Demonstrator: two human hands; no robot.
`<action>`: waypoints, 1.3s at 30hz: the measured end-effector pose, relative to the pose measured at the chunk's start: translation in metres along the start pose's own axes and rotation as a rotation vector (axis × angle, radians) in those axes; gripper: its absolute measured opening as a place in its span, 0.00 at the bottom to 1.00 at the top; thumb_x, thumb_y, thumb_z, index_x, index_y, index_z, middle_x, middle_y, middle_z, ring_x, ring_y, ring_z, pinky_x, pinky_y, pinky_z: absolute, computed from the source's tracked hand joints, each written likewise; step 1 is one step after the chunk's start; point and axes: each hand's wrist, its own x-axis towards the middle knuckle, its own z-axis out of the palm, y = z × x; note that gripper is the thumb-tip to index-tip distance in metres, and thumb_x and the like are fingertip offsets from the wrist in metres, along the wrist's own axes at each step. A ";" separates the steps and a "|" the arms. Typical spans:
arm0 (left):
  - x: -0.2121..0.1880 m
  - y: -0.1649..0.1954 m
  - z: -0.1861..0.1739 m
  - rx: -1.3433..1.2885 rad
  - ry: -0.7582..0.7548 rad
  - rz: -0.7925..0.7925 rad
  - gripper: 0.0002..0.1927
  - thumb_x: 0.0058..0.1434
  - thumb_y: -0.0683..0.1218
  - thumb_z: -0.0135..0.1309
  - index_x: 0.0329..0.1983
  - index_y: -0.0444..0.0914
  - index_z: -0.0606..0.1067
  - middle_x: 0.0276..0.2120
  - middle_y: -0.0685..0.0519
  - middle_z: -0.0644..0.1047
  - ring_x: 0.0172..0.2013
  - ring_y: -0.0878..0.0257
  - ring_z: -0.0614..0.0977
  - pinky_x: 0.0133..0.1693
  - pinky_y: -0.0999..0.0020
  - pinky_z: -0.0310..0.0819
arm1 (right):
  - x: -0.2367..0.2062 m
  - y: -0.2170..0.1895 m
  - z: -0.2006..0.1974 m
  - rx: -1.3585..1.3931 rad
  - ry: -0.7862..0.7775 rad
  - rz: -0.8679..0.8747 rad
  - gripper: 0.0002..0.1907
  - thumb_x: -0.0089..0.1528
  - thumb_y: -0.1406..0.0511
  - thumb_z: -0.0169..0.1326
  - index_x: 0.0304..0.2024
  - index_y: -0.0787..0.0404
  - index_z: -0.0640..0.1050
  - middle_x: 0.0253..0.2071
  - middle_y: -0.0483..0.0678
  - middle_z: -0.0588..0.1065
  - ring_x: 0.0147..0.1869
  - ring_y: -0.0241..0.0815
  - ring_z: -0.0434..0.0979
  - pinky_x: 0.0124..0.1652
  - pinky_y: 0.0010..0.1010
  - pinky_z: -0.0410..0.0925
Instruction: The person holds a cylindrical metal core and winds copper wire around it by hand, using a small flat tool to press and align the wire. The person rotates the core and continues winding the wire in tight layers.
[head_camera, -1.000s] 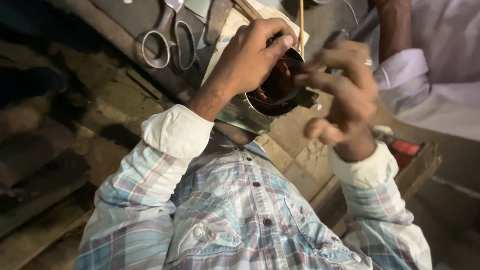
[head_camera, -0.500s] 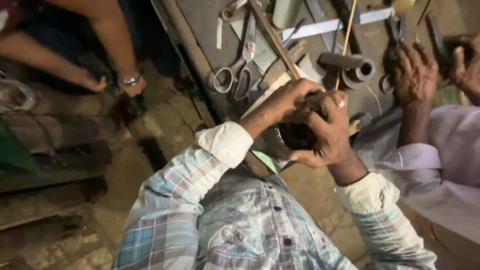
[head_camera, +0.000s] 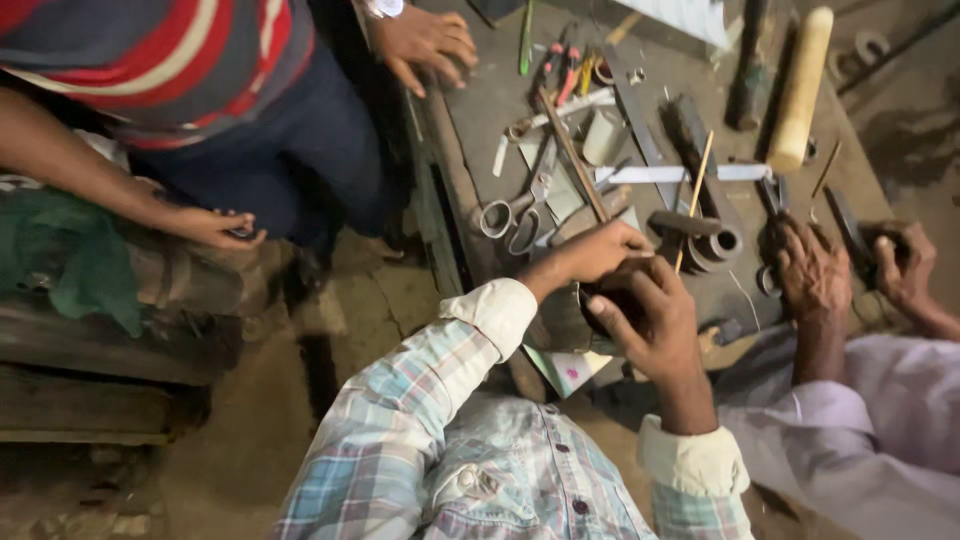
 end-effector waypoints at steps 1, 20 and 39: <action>0.000 0.002 0.000 0.024 -0.007 0.018 0.12 0.68 0.47 0.54 0.43 0.32 0.80 0.34 0.51 0.83 0.36 0.68 0.79 0.40 0.68 0.75 | 0.000 -0.001 0.001 -0.005 0.008 -0.015 0.14 0.58 0.63 0.65 0.41 0.66 0.80 0.44 0.55 0.74 0.50 0.53 0.78 0.50 0.37 0.70; -0.003 0.007 0.000 -0.132 -0.067 0.085 0.13 0.70 0.46 0.52 0.43 0.30 0.80 0.34 0.54 0.81 0.37 0.69 0.79 0.42 0.69 0.75 | -0.012 0.005 0.010 -0.061 0.133 0.030 0.10 0.58 0.66 0.65 0.39 0.64 0.81 0.36 0.52 0.75 0.39 0.49 0.78 0.39 0.34 0.70; -0.004 -0.011 0.003 -0.098 -0.039 0.044 0.13 0.70 0.46 0.52 0.44 0.31 0.80 0.35 0.55 0.82 0.38 0.70 0.78 0.44 0.69 0.75 | -0.019 -0.013 -0.001 -0.292 0.224 0.009 0.11 0.60 0.66 0.64 0.44 0.62 0.81 0.48 0.54 0.77 0.49 0.55 0.79 0.48 0.39 0.71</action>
